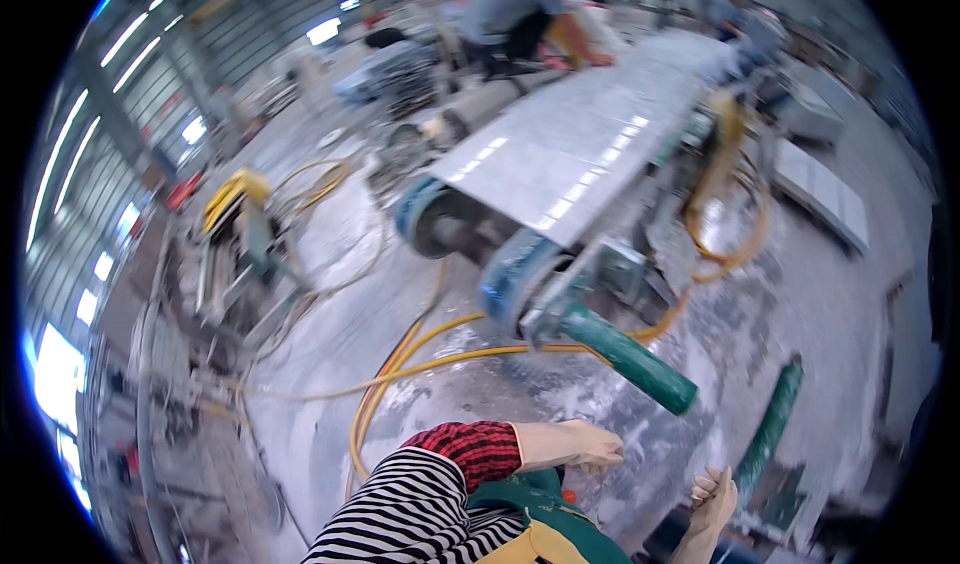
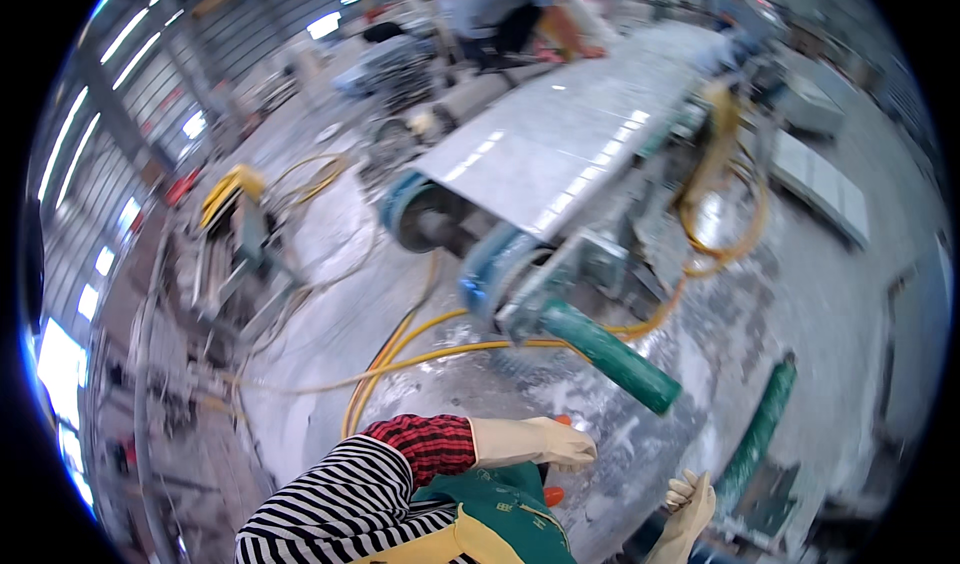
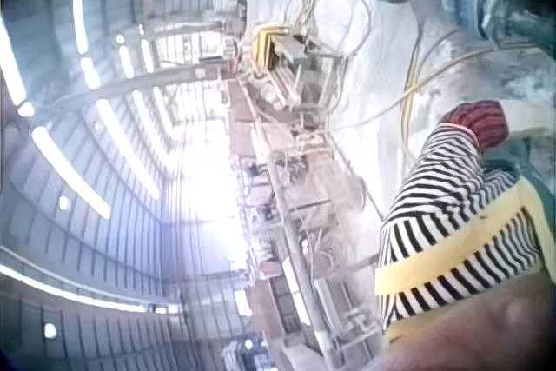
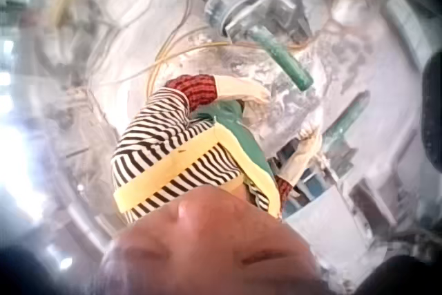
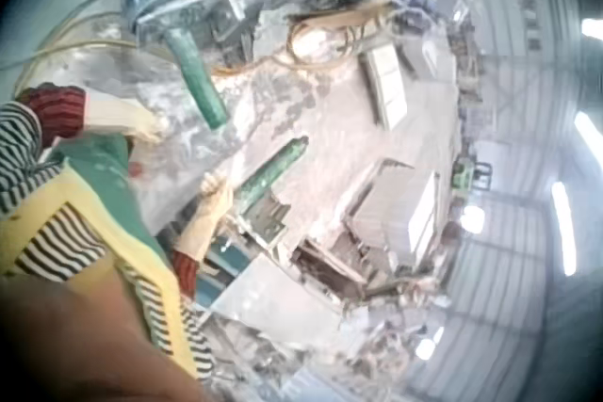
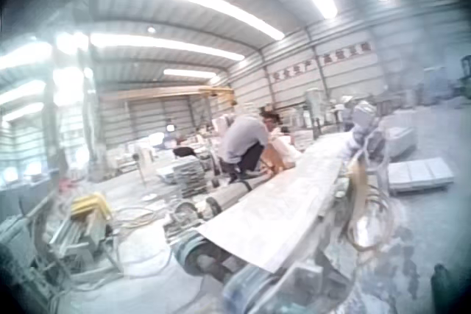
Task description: The person repeatedly picks up large rectangular tiles from a conveyor, turns them over, and places them back onto the conveyor. This action is performed multiple times in a repetitive loop throughout the clip.
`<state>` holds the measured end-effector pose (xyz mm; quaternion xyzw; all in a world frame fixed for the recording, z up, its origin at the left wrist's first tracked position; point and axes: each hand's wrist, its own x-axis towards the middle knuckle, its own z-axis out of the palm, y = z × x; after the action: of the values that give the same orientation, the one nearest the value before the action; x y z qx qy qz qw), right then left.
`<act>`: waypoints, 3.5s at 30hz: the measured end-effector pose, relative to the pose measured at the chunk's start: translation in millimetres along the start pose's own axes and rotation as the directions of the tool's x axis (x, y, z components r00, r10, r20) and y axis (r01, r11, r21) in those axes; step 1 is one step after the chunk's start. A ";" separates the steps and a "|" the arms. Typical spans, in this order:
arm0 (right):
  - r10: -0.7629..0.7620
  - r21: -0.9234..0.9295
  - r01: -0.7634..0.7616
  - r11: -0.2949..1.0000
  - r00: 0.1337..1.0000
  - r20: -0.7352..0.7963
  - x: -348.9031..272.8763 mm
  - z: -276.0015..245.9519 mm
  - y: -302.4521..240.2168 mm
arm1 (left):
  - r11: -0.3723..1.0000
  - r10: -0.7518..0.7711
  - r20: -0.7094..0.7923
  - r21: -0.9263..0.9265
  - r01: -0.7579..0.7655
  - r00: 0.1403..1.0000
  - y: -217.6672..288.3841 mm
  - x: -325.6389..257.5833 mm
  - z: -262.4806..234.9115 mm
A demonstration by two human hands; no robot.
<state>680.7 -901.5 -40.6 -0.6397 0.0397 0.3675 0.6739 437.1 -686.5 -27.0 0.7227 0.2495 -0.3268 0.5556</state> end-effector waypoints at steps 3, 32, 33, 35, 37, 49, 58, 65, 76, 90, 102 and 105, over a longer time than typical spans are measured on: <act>0.119 -0.004 -0.131 0.991 0.887 0.445 32.1 53.3 17.9 | 0.997 0.066 -0.362 -0.018 -0.078 0.930 -84.5 -45.4 -2.8; -0.552 -0.567 0.791 0.229 0.585 0.594 -20.8 527.9 121.3 | 0.788 -0.182 -0.730 -0.509 -0.347 0.658 -464.2 -303.7 -230.5; -0.617 -0.574 0.811 0.115 0.511 0.599 -5.1 535.6 118.9 | 0.794 -0.171 -0.722 -0.504 -0.339 0.671 -459.3 -302.0 -241.7; -0.712 -0.586 0.794 -0.161 0.318 0.626 22.5 551.7 118.6 | 0.831 -0.168 -0.690 -0.483 -0.275 0.704 -450.0 -307.9 -260.3; -0.739 -0.595 0.778 -0.201 0.278 0.613 34.1 582.0 120.9 | 0.888 -0.196 -0.637 -0.437 -0.140 0.745 -443.1 -337.3 -277.3; -0.693 -0.608 0.766 -0.211 0.322 0.646 21.3 626.4 97.6 | 0.991 -0.130 -0.974 -0.125 0.038 0.184 -455.1 -353.8 -386.3; -0.713 -0.632 0.731 -0.256 0.299 0.634 26.5 623.0 107.7 | 0.903 0.425 -0.903 0.417 0.098 -0.068 -470.3 -294.3 -494.7; -0.684 -0.656 0.714 -0.244 0.352 0.639 19.1 627.9 108.2 | 0.827 0.522 -0.849 0.528 0.192 0.088 -484.8 -284.8 -552.0; -0.576 -0.747 0.664 0.003 0.612 0.542 16.2 653.7 88.5 | 0.769 0.628 -0.771 0.635 0.072 0.105 -465.9 -297.6 -594.5; -0.670 -0.855 0.469 -0.222 0.563 0.483 40.7 655.5 122.3 | 0.789 0.614 -0.790 0.613 -0.038 -0.009 -469.3 -295.8 -604.9; -0.664 -0.854 0.470 -0.222 0.568 0.486 39.6 654.0 120.9 | 0.803 0.596 -0.799 0.595 -0.041 0.075 -460.1 -306.0 -604.2; -0.669 -0.849 0.471 -0.240 0.553 0.496 41.8 645.5 124.2 | 0.800 0.599 -0.794 0.600 -0.028 0.106 -461.7 -300.2 -604.6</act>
<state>374.3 -318.6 -50.8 -0.8659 -0.4547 -0.1142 0.1745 22.3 17.6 4.8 0.8990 0.2934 0.2911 0.1451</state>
